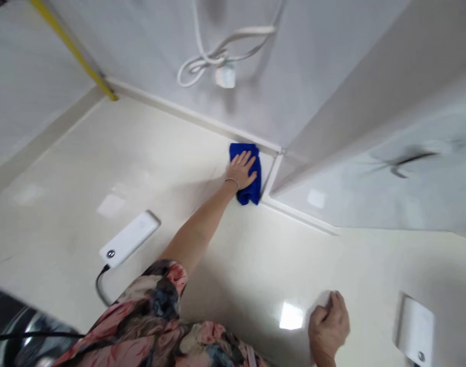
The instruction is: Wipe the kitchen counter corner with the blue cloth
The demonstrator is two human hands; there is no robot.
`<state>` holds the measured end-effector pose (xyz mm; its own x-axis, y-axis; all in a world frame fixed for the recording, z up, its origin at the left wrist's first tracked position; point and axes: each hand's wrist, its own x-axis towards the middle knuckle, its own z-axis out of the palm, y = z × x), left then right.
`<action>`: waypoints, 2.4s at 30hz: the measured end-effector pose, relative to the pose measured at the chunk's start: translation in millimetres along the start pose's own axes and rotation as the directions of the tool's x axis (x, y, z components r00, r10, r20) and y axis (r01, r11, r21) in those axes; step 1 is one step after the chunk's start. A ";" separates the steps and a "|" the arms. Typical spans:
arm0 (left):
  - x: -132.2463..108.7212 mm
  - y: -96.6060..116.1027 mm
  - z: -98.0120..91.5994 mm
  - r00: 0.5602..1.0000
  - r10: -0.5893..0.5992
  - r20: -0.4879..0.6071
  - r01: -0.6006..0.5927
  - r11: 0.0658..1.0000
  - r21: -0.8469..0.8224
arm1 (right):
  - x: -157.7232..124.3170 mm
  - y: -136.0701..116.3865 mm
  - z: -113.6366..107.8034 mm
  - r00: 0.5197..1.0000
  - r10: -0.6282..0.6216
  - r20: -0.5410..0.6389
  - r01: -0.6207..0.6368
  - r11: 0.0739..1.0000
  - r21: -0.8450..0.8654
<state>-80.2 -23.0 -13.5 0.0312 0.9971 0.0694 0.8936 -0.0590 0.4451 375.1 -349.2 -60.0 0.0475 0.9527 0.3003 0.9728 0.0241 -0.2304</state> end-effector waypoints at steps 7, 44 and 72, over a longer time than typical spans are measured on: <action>15.3 -4.6 -2.8 0.999 0.033 -0.021 -0.032 0.999 0.043 | 5.3 -18.7 1.7 0.992 0.050 -0.112 -0.048 0.999 0.017; -66.4 40.3 13.2 0.998 0.067 0.017 -0.068 0.996 0.062 | 6.3 -22.5 9.1 0.989 0.062 -0.138 -0.058 0.998 0.028; 26.8 27.6 17.8 0.992 0.122 -0.010 -0.120 0.985 0.122 | 6.6 -21.3 15.7 0.980 0.115 -0.160 -0.110 0.993 0.038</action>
<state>-46.8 2.9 -15.2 0.1358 0.9819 0.1320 0.9313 -0.1719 0.3211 351.1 -338.7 -67.6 0.1943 0.8882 0.4162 0.9523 -0.0690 -0.2973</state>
